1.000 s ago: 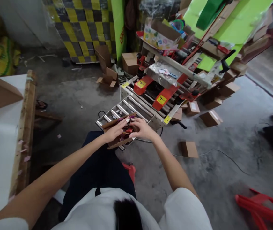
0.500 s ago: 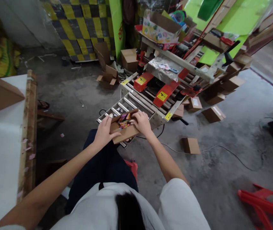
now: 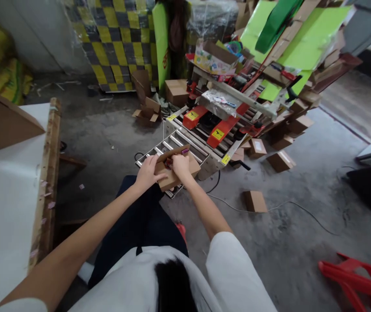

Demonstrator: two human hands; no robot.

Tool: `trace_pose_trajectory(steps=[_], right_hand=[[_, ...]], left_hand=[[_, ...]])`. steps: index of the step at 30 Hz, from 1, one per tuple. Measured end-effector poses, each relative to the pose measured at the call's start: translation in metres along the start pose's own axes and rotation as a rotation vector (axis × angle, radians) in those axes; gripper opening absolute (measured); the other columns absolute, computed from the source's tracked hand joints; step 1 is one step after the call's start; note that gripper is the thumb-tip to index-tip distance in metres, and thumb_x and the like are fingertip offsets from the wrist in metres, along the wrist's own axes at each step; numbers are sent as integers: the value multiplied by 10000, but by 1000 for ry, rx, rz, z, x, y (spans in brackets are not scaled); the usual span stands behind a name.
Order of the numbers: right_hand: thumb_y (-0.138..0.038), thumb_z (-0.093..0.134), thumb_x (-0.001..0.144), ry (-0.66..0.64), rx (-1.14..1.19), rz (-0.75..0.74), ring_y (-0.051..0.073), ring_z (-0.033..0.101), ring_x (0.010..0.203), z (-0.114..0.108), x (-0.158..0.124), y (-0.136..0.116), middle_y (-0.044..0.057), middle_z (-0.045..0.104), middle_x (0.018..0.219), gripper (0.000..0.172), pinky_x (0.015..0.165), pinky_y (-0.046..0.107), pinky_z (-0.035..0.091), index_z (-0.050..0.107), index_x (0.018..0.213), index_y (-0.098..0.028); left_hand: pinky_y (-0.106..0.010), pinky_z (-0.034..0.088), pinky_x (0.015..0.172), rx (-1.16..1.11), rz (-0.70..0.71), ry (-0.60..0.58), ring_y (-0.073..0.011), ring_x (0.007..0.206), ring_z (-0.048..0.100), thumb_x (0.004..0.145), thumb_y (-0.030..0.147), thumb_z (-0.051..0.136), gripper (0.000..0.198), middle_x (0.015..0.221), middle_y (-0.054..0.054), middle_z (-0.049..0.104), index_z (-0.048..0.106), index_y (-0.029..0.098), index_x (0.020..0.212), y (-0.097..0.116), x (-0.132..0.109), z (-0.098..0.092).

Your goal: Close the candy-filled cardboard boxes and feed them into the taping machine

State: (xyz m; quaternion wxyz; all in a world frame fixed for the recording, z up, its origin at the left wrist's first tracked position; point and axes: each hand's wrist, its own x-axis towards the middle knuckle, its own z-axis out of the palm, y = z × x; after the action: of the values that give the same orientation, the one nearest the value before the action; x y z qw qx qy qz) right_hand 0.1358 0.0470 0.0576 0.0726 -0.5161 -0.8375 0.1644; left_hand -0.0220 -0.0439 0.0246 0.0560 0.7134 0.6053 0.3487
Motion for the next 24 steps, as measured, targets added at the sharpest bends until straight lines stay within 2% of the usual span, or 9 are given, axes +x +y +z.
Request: trace_pose_trajectory(steps=[3, 7, 10, 11, 13, 16, 18, 22, 24], right_hand=[[-234, 517, 923, 126, 51, -10, 263, 619, 1075, 6, -16, 9, 175, 669, 1143, 251, 936, 365, 455, 633, 1119, -126], [-382, 555, 894, 540, 176, 37, 333, 426, 1349, 17, -32, 19, 236, 488, 1353, 462, 1125, 507, 370, 525, 1267, -112], [-486, 474, 928, 683, 172, 40, 376, 228, 1488, 21, -40, 20, 265, 269, 1541, 679, 1189, 617, 236, 367, 1470, -93], [-499, 446, 938, 675, 153, 29, 383, 200, 1503, 23, -45, 20, 264, 223, 1574, 724, 1194, 634, 210, 310, 1518, -88], [-504, 395, 958, 599, 89, 8, 393, 187, 1514, 30, -58, 19, 254, 208, 1605, 749, 1194, 664, 164, 252, 1568, -94], [-483, 336, 983, 421, -12, 7, 393, 197, 1516, 44, -78, 25, 236, 266, 1613, 712, 1180, 701, 114, 252, 1587, -114], [-467, 318, 988, 324, -40, 1, 373, 221, 1512, 48, -81, 35, 224, 280, 1618, 690, 1188, 685, 112, 276, 1582, -119], [-468, 362, 971, 194, 34, -130, 319, 315, 1478, 28, -55, 71, 176, 373, 1585, 610, 1209, 624, 136, 427, 1501, -172], [-491, 399, 958, 149, 87, -214, 312, 375, 1442, 13, -39, 85, 172, 446, 1533, 568, 1211, 612, 143, 511, 1420, -180]], left_hand=[[-522, 458, 1073, -12, 8, 11, -361, 1240, 559, 743, 433, 837, 842, 1318, -196, 562, 428, 147, 1421, 1, -1, 5], [-534, 421, 1121, -44, 9, 42, -362, 1307, 524, 799, 428, 786, 734, 1368, -212, 551, 480, 130, 1397, 4, -5, 10], [-510, 409, 1147, -108, 128, 28, -316, 1353, 507, 909, 382, 664, 364, 1326, -155, 618, 630, 170, 1203, 7, -13, 14], [-500, 410, 1150, -127, 173, 24, -293, 1345, 521, 949, 352, 605, 238, 1284, -133, 653, 668, 180, 1102, 8, -16, 16], [-489, 428, 1133, -145, 209, 34, -259, 1295, 568, 999, 301, 509, 222, 1201, -111, 706, 692, 183, 957, 9, -20, 18], [-476, 473, 1067, -144, 154, 42, -255, 1215, 619, 1002, 298, 501, 256, 1150, -118, 733, 703, 172, 909, 11, -23, 16], [-464, 485, 1030, -136, 93, 0, -258, 1179, 635, 986, 307, 531, 236, 1152, -113, 735, 716, 175, 921, 15, -18, 12], [-395, 517, 915, -150, -88, -157, -236, 972, 685, 989, 334, 498, 299, 982, -96, 743, 744, 183, 909, 18, 12, 4], [-370, 527, 901, -226, -157, -206, -233, 963, 686, 942, 360, 576, 256, 1062, -99, 725, 742, 182, 1020, 15, 32, 9]])
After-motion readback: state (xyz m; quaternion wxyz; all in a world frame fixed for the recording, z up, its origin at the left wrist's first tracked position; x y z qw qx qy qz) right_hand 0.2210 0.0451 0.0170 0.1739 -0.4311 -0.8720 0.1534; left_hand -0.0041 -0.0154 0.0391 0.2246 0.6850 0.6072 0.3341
